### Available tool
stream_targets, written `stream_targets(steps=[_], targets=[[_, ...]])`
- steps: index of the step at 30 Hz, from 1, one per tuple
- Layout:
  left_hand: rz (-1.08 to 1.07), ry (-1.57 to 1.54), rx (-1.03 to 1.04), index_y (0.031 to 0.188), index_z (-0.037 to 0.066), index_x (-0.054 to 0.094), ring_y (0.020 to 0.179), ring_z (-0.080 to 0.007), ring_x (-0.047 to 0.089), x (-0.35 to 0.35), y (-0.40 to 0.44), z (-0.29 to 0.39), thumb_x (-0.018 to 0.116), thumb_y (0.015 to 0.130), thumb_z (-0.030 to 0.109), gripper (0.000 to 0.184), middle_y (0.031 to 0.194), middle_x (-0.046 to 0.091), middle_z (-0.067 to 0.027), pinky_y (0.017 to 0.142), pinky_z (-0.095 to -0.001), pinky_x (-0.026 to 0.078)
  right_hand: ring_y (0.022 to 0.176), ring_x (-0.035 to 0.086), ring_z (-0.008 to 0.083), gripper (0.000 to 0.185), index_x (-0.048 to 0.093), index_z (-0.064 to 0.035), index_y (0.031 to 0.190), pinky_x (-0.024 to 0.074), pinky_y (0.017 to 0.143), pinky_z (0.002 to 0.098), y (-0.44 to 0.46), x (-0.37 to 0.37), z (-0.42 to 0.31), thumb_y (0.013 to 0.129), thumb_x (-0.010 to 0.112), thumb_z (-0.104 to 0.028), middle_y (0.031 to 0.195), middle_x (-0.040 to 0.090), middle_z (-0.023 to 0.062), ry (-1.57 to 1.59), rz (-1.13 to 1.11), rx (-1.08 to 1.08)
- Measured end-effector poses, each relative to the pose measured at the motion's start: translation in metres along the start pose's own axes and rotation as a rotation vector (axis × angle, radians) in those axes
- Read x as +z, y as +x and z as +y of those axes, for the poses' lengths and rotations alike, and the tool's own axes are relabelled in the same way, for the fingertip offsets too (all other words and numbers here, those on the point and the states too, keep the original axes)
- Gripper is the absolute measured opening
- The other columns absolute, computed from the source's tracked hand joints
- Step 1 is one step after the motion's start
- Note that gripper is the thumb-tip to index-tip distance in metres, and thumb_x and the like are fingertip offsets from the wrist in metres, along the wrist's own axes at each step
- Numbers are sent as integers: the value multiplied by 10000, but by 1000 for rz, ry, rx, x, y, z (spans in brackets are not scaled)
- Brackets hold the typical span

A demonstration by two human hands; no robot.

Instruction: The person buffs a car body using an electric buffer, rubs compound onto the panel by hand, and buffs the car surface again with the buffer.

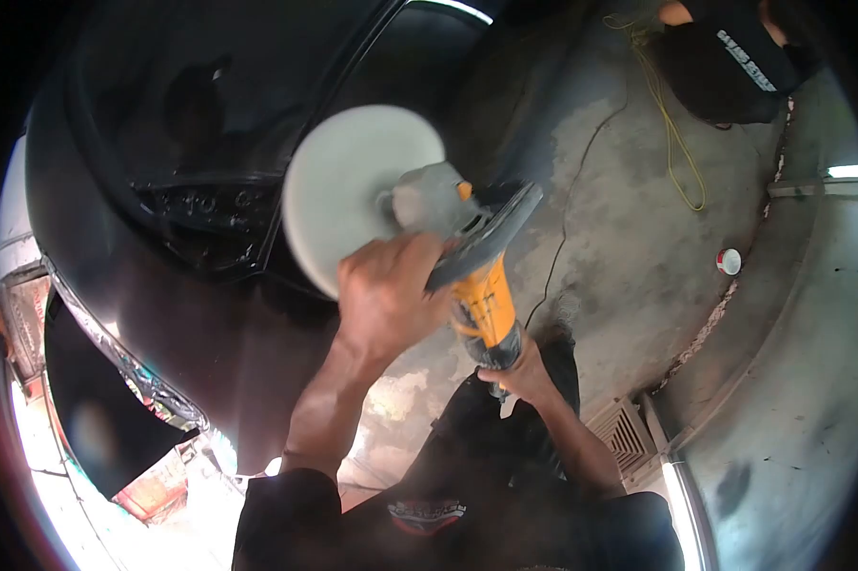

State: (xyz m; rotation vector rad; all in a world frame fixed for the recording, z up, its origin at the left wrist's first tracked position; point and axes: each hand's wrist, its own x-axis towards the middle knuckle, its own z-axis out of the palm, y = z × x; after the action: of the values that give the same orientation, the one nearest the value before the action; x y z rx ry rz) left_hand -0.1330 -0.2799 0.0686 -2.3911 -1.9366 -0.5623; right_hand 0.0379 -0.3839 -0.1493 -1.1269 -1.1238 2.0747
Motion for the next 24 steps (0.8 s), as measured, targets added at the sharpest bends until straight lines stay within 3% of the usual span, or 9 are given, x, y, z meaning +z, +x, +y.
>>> stream_targets(steps=[5, 6, 7, 11, 15, 19, 21, 24], targets=[[75, -101, 78, 804, 8, 635, 644, -358, 660, 65, 102, -6, 767, 682, 24, 180, 699, 643, -173, 569, -396, 519, 934, 634, 143, 688, 541, -20, 1247, 528, 812, 315, 52, -63, -38, 614, 781, 105, 1041, 669, 43, 189, 146, -31], [62, -117, 58, 854, 24, 650, 694, -374, 666, 79, 127, -11, 743, 697, 57, 186, 734, 660, -179, 627, -435, 532, 805, 639, 146, 608, 608, -29, 1145, 528, 741, 312, 63, -77, -66, 580, 783, 109, 940, 676, 27, 162, 201, 88], [45, -127, 21, 905, 40, 666, 745, -389, 672, 89, 149, -14, 720, 712, 90, 206, 770, 677, -185, 685, -474, 545, 772, 639, 149, 570, 611, -27, 1117, 526, 705, 313, 77, -90, -73, 589, 775, 112, 915, 674, 33, 166, 228, 71], [118, -202, 72, 956, 106, 710, 773, -386, 675, 113, 242, -16, 722, 727, 146, 232, 772, 690, -163, 717, -460, 551, 673, 637, 168, 458, 608, -16, 1029, 511, 592, 320, 142, -142, -107, 614, 746, 122, 847, 666, 59, 208, 246, -9], [87, -196, -14, 932, 123, 718, 771, -379, 675, 109, 260, -8, 717, 742, 184, 200, 747, 688, -150, 719, -447, 554, 619, 624, 179, 397, 598, -8, 966, 487, 521, 329, 150, -156, -130, 618, 729, 133, 795, 643, 74, 205, 277, -72], [93, -113, -50, 947, 93, 688, 733, -358, 674, 85, 195, -14, 756, 727, 186, 248, 756, 684, -155, 682, -464, 543, 721, 654, 188, 586, 587, -4, 1121, 539, 616, 333, 109, -130, -109, 582, 784, 114, 909, 670, 77, 63, 265, 34], [72, -123, -62, 944, 58, 667, 711, -365, 667, 63, 138, -13, 784, 698, 188, 302, 750, 673, -174, 649, -457, 535, 913, 657, 180, 730, 546, -3, 1244, 552, 793, 340, 84, -106, -72, 573, 812, 107, 1045, 674, 67, 95, 173, -77], [152, -103, -2, 834, 2, 634, 590, -374, 614, 14, 56, -10, 744, 659, 28, 208, 682, 624, -172, 545, -403, 486, 1076, 609, 164, 782, 508, -11, 1302, 489, 955, 332, 32, -61, -72, 599, 842, 56, 1152, 648, 59, 19, 80, -109]])
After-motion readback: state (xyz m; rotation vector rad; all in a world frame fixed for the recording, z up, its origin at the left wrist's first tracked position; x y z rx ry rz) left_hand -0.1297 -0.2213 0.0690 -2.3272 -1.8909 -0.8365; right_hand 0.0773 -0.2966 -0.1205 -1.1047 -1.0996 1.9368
